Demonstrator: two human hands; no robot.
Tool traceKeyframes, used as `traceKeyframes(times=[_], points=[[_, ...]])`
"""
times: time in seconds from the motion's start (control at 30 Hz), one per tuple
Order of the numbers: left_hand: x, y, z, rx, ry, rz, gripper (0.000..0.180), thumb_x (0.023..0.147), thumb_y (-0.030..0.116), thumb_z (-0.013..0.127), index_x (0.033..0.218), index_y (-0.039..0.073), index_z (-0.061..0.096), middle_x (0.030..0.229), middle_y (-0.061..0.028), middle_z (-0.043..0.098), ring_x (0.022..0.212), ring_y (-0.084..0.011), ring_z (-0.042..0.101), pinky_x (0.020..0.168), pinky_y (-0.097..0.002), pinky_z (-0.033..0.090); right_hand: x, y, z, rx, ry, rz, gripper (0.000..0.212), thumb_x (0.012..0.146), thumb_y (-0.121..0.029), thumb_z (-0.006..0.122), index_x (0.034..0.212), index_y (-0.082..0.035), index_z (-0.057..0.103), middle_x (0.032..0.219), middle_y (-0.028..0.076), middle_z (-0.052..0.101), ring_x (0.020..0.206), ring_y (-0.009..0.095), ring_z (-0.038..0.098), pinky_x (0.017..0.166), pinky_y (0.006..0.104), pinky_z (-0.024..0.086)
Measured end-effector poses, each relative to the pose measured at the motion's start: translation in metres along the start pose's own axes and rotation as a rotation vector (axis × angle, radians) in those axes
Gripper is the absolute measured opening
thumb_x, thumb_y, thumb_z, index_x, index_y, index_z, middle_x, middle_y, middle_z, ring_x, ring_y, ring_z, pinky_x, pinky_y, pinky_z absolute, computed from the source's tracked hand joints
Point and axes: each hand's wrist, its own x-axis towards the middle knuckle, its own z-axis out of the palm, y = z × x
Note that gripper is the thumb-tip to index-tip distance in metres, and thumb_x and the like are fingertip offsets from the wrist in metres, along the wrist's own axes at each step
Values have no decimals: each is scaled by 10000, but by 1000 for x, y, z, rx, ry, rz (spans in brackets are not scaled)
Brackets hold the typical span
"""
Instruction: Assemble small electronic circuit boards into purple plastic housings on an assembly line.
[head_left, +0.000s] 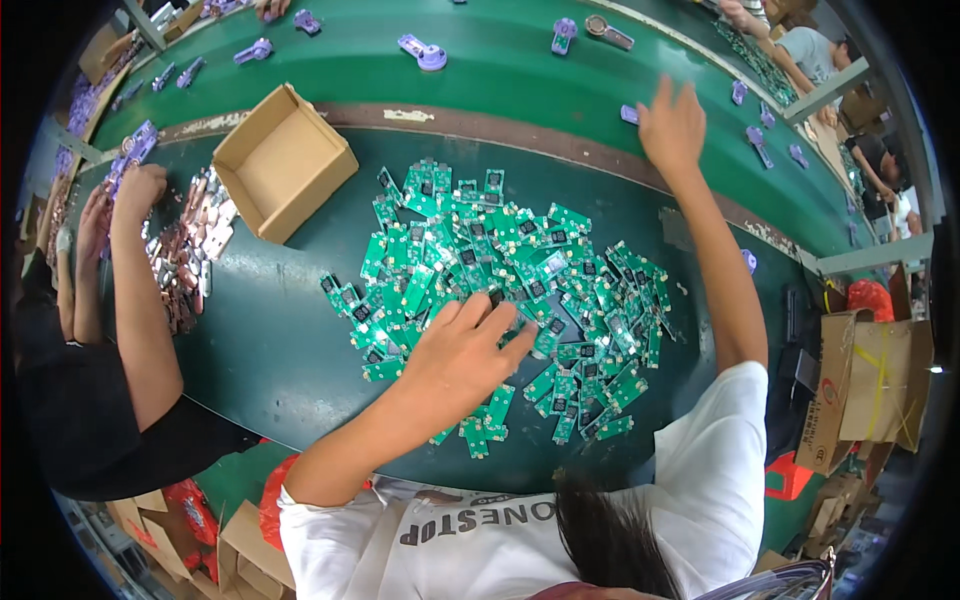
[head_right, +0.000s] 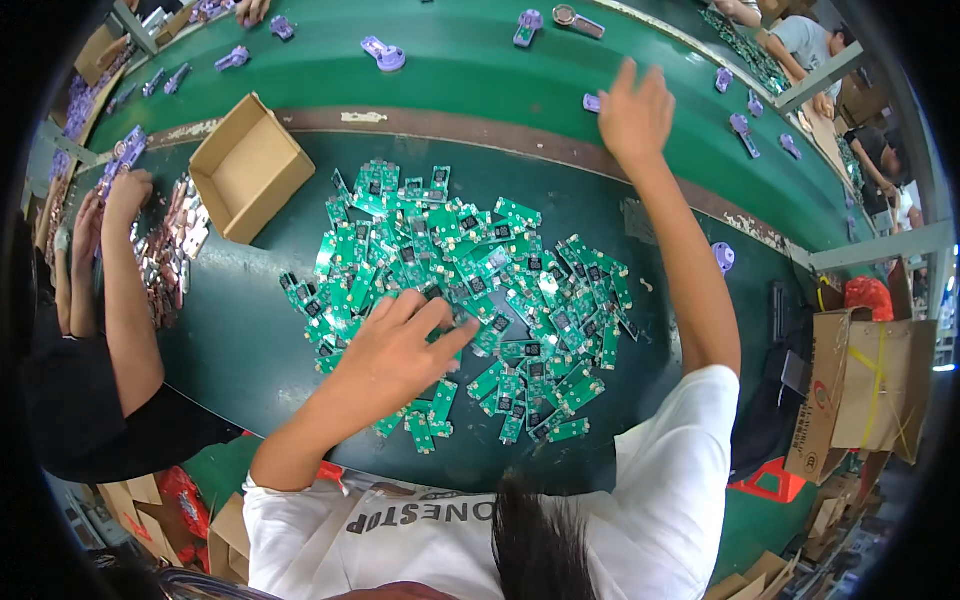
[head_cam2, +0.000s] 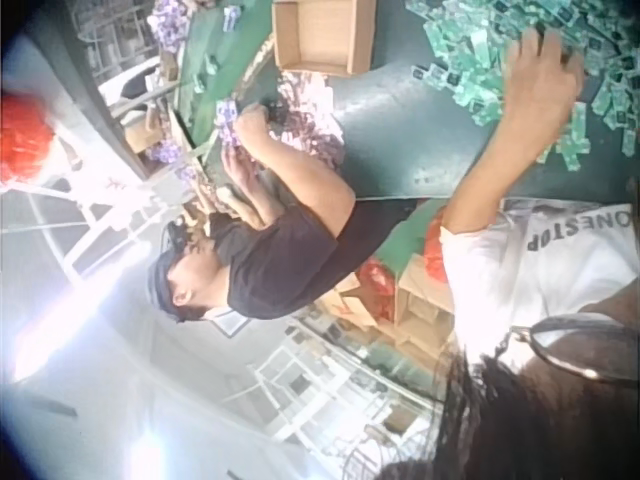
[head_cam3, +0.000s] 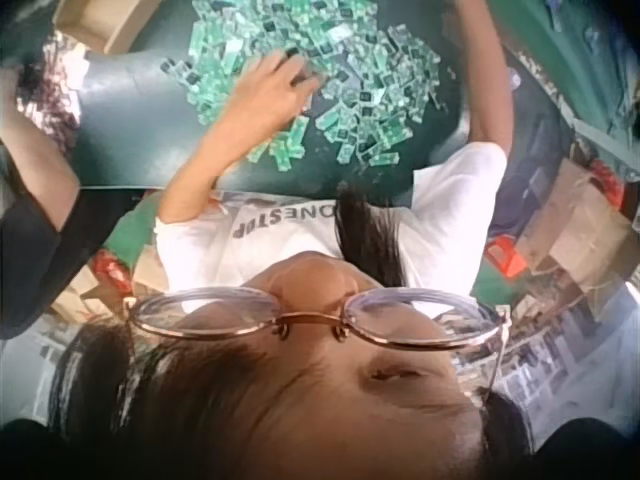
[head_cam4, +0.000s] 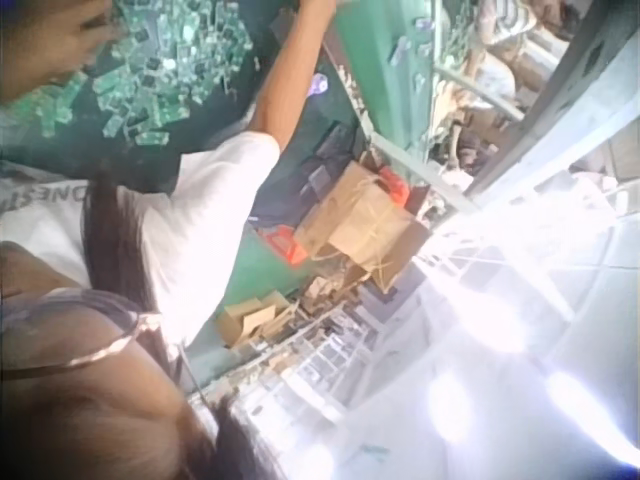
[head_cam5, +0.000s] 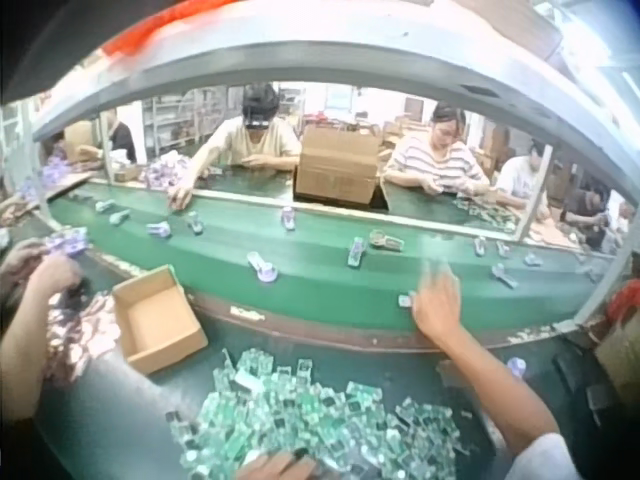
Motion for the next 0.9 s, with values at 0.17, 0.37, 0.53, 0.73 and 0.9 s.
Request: traceKeyframes(times=[0.17, 0.37, 0.53, 0.73, 0.9], points=[[1, -2, 3, -42, -99, 6, 247, 674, 47, 621, 918, 77, 636, 799, -48, 513, 770, -196, 532, 632, -329, 448, -17, 30, 3, 133, -447, 233, 559, 859, -280, 620, 1337, -84, 408, 1238, 245, 530, 1184, 407, 485, 945, 535, 389], [9, -7, 8, -120, -4, -9, 219, 712, 112, 702, 924, 81, 655, 839, -52, 516, 794, -227, 521, 675, -351, 457, -1, -1, -52, 1141, -190, 546, 364, 810, -94, 703, 1113, 30, 544, 934, 63, 605, 839, 79, 576, 645, 222, 435], [10, 7, 12, -112, -46, -30, 312, 695, 187, 761, 985, 116, 670, 948, -25, 491, 875, -223, 482, 730, -354, 424, -42, -36, -135, 1732, -482, 608, 436, 749, 12, 707, 1157, 28, 556, 923, 22, 611, 759, 68, 538, 618, 201, 388], [15, 0, 15, -325, 239, -105, 157, 708, 58, 706, 848, 60, 635, 824, -54, 584, 745, -223, 563, 658, -347, 462, -81, -62, -178, 1847, -599, 671, 402, 855, -26, 638, 1229, 25, 498, 1047, 64, 582, 850, 98, 559, 756, 259, 480], [13, -6, 7, -498, 253, -322, 98, 778, -14, 652, 860, 21, 610, 793, -85, 624, 671, -142, 636, 627, -246, 511, -95, -79, -195, 1818, -401, 269, 441, 911, 12, 518, 1292, -15, 297, 1235, 198, 504, 1090, 278, 580, 913, 379, 523]])
